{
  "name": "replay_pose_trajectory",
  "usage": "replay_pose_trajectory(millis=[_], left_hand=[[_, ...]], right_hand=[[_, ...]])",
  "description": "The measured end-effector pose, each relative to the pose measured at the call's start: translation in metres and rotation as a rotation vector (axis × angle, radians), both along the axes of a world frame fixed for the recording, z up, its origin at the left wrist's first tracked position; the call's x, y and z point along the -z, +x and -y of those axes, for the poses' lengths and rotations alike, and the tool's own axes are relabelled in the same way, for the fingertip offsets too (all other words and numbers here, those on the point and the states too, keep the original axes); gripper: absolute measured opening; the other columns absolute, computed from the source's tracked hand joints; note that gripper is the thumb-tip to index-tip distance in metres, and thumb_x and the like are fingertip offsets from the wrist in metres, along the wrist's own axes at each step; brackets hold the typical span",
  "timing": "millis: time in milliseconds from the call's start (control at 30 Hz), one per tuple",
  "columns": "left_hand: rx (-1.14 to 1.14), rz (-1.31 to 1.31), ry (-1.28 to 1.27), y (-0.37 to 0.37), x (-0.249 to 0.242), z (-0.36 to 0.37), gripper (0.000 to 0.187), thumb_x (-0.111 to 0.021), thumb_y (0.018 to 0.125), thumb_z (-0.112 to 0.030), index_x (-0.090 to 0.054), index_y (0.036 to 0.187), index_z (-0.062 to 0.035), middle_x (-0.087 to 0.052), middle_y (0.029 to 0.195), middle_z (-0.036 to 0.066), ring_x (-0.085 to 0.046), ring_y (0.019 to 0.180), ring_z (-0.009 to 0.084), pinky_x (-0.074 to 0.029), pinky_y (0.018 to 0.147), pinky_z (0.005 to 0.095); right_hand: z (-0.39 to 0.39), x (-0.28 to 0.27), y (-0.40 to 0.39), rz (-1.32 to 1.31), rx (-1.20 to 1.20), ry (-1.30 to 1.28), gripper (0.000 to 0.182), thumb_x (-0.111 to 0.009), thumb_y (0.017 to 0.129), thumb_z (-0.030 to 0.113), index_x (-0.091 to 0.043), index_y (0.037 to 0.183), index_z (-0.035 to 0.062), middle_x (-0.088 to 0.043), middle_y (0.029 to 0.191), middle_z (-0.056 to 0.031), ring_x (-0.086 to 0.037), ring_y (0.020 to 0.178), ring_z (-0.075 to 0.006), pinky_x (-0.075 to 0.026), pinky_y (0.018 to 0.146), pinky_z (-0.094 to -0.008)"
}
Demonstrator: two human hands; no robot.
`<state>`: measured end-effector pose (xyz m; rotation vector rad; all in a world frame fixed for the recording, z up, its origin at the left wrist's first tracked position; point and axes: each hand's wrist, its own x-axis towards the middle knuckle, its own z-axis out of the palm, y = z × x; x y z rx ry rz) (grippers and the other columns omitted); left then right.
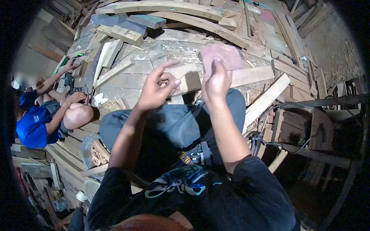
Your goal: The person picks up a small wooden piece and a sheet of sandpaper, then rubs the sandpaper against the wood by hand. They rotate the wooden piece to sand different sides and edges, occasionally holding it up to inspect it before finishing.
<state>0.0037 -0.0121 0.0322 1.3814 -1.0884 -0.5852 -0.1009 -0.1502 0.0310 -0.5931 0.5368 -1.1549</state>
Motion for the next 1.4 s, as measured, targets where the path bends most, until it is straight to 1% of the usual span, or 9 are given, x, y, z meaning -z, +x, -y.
replay_pose_trajectory(millis=[133, 200, 433, 667, 800, 1000, 1167, 1267, 1400], left_hand=[[-0.119, 0.092, -0.025, -0.007, -0.005, -0.001, 0.042, -0.071, 0.084, -0.001, -0.057, 0.124, -0.0012, -0.063, 0.075, -0.001, -0.055, 0.068, 0.0039, -0.044, 0.065, 0.0204], [-0.156, 0.098, -0.004, -0.009, -0.005, -0.001, 0.043, -0.074, 0.082, -0.003, -0.058, 0.121, -0.0022, -0.061, 0.072, -0.002, -0.052, 0.067, 0.0027, -0.043, 0.063, 0.0200], [-0.151, 0.169, 0.007, -0.003, -0.003, -0.004, 0.033, -0.075, 0.079, -0.001, -0.059, 0.108, -0.0006, -0.060, 0.078, -0.001, -0.053, 0.070, 0.0042, -0.043, 0.065, 0.0217], [-0.145, 0.074, 0.085, 0.001, 0.003, -0.002, 0.014, -0.063, 0.094, -0.015, -0.060, 0.098, -0.0013, -0.059, 0.075, 0.000, -0.053, 0.069, 0.0042, -0.043, 0.062, 0.0204], [0.031, -0.030, 0.204, 0.005, 0.013, -0.002, 0.031, -0.046, 0.104, -0.024, -0.061, 0.089, -0.0022, -0.053, 0.066, -0.001, -0.048, 0.061, 0.0053, -0.039, 0.056, 0.0222], [-0.046, -0.024, 0.151, -0.002, 0.012, 0.002, 0.024, -0.054, 0.100, -0.018, -0.063, 0.086, -0.0002, -0.055, 0.067, 0.000, -0.049, 0.063, 0.0056, -0.040, 0.057, 0.0239], [-0.074, 0.147, 0.173, 0.001, 0.008, 0.000, 0.015, -0.060, 0.093, -0.010, -0.064, 0.084, 0.0023, -0.060, 0.071, 0.001, -0.052, 0.070, 0.0052, -0.042, 0.062, 0.0244], [-0.041, -0.001, -0.055, -0.001, 0.019, 0.006, 0.019, -0.058, 0.096, -0.013, -0.064, 0.086, 0.0015, -0.058, 0.070, 0.000, -0.051, 0.068, 0.0053, -0.041, 0.061, 0.0237], [0.006, -0.120, 0.114, 0.004, 0.019, 0.006, 0.029, -0.051, 0.102, -0.022, -0.064, 0.087, -0.0010, -0.051, 0.067, -0.002, -0.047, 0.063, 0.0045, -0.037, 0.058, 0.0221]], right_hand=[[-0.032, 0.003, -0.006, -0.043, -0.230, 0.025, 0.032, -0.047, 0.095, 0.002, -0.046, 0.127, 0.0000, -0.053, 0.124, -0.0108, -0.055, 0.115, -0.0212, -0.047, 0.100, -0.0365], [-0.044, 0.008, -0.004, -0.002, -0.314, -0.039, 0.030, -0.048, 0.096, 0.004, -0.049, 0.126, 0.0022, -0.057, 0.117, -0.0092, -0.058, 0.107, -0.0178, -0.050, 0.085, -0.0325], [-0.052, 0.006, 0.006, -0.037, -0.306, -0.153, 0.026, -0.058, 0.093, 0.003, -0.055, 0.119, 0.0015, -0.061, 0.109, -0.0063, -0.060, 0.100, -0.0158, -0.049, 0.084, -0.0305], [-0.045, 0.010, 0.010, -0.002, -0.214, -0.148, 0.030, -0.056, 0.091, -0.002, -0.052, 0.122, -0.0002, -0.061, 0.112, -0.0079, -0.061, 0.103, -0.0175, -0.048, 0.090, -0.0321], [-0.046, 0.000, 0.016, 0.031, -0.164, -0.142, 0.032, -0.055, 0.091, -0.002, -0.051, 0.124, -0.0004, -0.061, 0.110, -0.0089, -0.061, 0.101, -0.0178, -0.049, 0.087, -0.0319], [-0.042, 0.012, 0.012, 0.021, -0.268, -0.158, 0.024, -0.056, 0.095, 0.002, -0.052, 0.118, 0.0025, -0.061, 0.104, -0.0054, -0.062, 0.094, -0.0161, -0.050, 0.080, -0.0276], [-0.044, 0.006, 0.018, -0.009, -0.162, -0.167, 0.024, -0.064, 0.094, 0.008, -0.056, 0.117, 0.0062, -0.061, 0.103, -0.0028, -0.059, 0.095, -0.0135, -0.049, 0.083, -0.0296], [-0.041, 0.011, 0.018, 0.034, -0.176, -0.160, 0.028, -0.062, 0.093, 0.001, -0.053, 0.120, 0.0031, -0.062, 0.108, -0.0061, -0.061, 0.097, -0.0151, -0.050, 0.083, -0.0298], [-0.046, 0.002, 0.015, 0.031, -0.227, -0.133, 0.025, -0.061, 0.094, 0.003, -0.053, 0.118, 0.0027, -0.061, 0.107, -0.0065, -0.060, 0.096, -0.0149, -0.049, 0.082, -0.0300]])
